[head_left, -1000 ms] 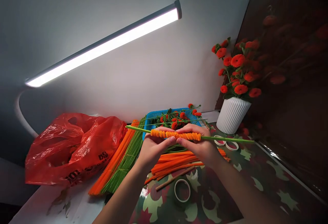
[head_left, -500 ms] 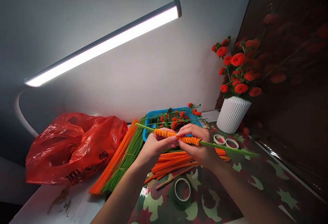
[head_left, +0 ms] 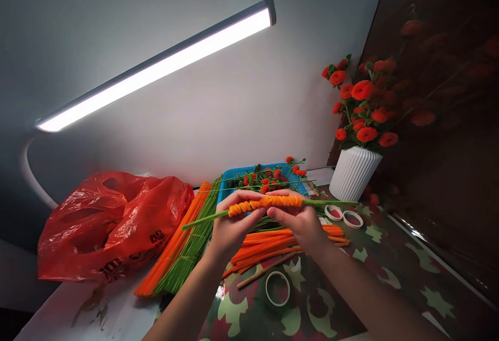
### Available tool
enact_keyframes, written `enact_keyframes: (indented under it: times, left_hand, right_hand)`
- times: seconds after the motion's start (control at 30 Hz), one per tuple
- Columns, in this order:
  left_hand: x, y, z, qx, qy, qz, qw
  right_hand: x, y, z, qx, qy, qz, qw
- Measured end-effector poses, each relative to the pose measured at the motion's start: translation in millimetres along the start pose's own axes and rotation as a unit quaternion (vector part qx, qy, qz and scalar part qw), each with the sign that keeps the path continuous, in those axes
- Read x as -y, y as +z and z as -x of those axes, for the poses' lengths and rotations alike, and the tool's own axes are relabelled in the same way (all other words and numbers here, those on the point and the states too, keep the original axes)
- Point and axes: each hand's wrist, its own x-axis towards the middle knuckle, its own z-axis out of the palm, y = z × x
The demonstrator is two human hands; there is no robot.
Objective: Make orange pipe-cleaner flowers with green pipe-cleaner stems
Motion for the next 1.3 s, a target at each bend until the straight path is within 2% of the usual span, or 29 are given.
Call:
enact_keyframes:
  times: [0.07, 0.13, 0.37, 0.7, 0.93, 1.13, 1.3]
  left_hand:
    - [-2, -0.4, 1, 0.019, 0.073, -0.031, 0.997]
    - [-3, -1.0, 2, 0.033, 0.111, -0.055, 0.992]
    - [-5, -3.9, 1, 0.054, 0.135, -0.084, 0.986]
    - [-5, -4.0, 2, 0.077, 0.116, -0.068, 0.988]
    - [-5, -3.2, 3, 0.084, 0.117, -0.092, 0.985]
    - [-6, 0.8, 4, 0.053, 0.110, -0.097, 0.988]
    - [-4, 1.8, 5, 0.028, 0.107, -0.095, 0.989]
  right_hand:
    - [-2, 3, 1, -0.006, 0.014, -0.044, 0.999]
    - [-4, 5, 2, -0.025, 0.009, -0.060, 0.998]
    - [2, 5, 6, -0.048, 0.012, -0.054, 0.997]
    - [8, 2, 5, -0.009, 0.002, -0.041, 0.999]
    - [11, 1, 4, -0.013, 0.029, -0.049, 0.998]
    - [10, 1, 4, 0.002, 0.037, -0.061, 0.997]
    - [14, 2, 5, 0.006, 0.022, -0.005, 1.000]
